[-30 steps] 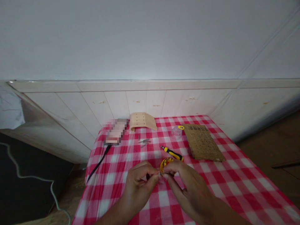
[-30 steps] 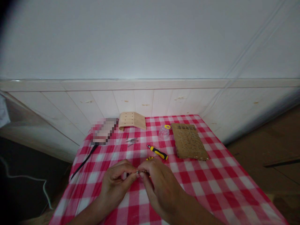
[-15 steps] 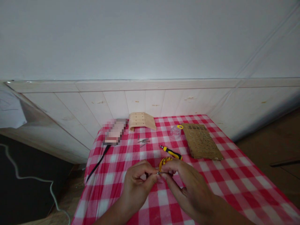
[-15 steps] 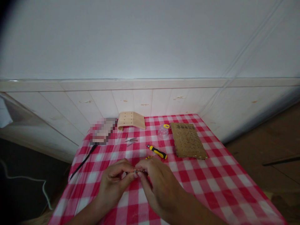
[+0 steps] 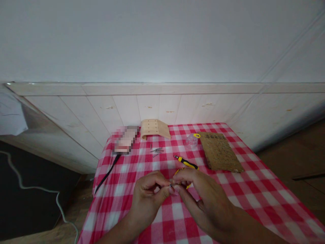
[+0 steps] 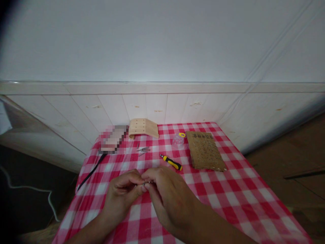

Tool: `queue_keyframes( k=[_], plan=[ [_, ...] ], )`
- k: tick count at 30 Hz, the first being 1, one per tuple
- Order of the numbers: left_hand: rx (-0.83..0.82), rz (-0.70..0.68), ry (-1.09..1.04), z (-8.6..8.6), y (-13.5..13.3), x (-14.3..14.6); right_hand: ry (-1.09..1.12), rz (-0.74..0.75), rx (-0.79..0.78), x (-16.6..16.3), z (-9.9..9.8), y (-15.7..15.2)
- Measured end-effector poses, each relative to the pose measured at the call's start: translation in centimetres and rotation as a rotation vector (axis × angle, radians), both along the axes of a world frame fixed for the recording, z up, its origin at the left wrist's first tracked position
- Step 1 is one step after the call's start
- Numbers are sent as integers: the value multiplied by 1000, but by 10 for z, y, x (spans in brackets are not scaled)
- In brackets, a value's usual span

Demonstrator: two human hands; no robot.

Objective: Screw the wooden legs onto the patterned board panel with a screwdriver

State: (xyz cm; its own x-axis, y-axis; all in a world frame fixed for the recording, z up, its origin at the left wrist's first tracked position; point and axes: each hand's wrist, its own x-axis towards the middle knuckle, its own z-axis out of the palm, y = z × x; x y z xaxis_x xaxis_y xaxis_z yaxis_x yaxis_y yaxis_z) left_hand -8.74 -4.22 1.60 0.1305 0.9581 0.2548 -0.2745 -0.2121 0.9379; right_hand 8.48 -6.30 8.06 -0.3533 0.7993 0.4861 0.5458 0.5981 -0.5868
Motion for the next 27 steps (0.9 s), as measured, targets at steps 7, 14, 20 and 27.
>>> queue_keyframes(
  k=[7,14,20,27],
  plan=[
    [3,17,34,3,0,-1,7,-6,-16,0,-2,2],
    [-2,27,81,0,-1,-1,4,2,-46,2,-4,2],
    [-20,22,70,-1,-1,-1,17,6,-51,2,-4,1],
    [-13,9,39,-3,-2,0,16,11,15,1,0,3]
  ],
)
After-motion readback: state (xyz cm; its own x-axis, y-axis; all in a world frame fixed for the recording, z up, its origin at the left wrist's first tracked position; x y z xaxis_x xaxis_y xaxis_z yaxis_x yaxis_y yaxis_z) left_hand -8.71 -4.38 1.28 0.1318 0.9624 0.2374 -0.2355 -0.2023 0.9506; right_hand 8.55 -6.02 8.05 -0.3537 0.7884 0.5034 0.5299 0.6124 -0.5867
